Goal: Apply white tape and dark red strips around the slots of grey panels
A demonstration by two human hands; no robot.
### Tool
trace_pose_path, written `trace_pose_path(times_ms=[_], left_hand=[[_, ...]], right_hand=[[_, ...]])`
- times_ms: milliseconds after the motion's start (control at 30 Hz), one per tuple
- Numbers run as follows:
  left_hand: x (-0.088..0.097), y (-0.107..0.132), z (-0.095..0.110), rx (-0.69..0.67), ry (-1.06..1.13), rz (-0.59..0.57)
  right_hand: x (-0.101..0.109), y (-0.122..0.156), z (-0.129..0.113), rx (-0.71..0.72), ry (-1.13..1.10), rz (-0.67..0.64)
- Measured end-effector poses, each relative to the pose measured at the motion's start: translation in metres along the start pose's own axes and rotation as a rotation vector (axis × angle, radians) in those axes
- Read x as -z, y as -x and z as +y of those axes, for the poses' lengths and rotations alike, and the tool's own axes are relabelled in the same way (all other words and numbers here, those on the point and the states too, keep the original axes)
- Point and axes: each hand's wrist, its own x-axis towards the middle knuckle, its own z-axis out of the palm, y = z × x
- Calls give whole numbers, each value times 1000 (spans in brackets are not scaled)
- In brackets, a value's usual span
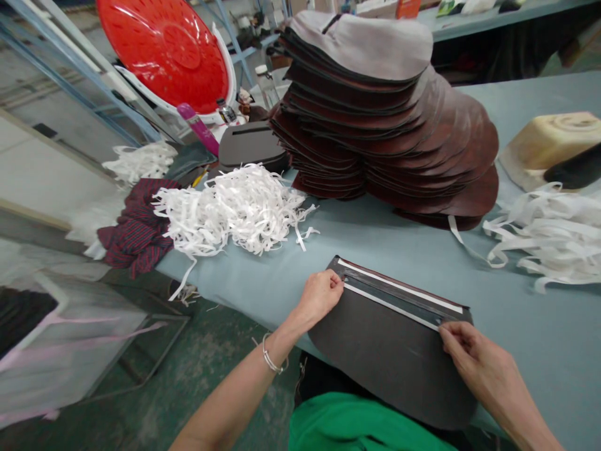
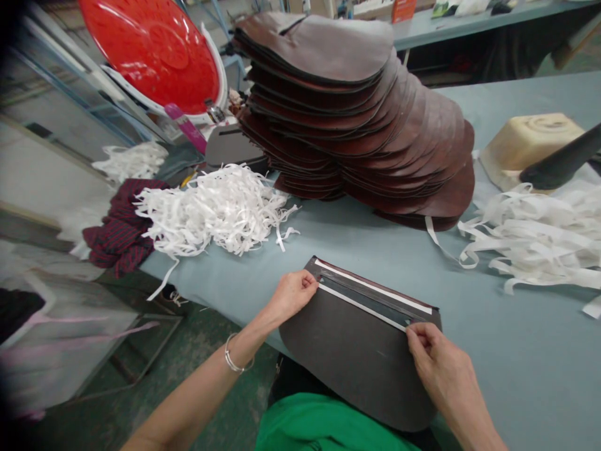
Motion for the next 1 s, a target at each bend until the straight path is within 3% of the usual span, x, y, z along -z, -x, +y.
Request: trace_pose_path(times_ms=[467, 533, 700, 1000], left_hand=[[-3, 1, 5, 38, -139, 24], [-6, 6, 8, -38, -188, 99], [-21, 24, 8, -373, -350, 264], [-24, 56, 8, -539, -620, 162]], right_hand=[[-2, -8, 4, -74, 2, 64], [-3, -9, 8, -79, -20, 43], [2, -5, 7, -76, -198, -42], [4, -2, 3, -118, -293, -3]])
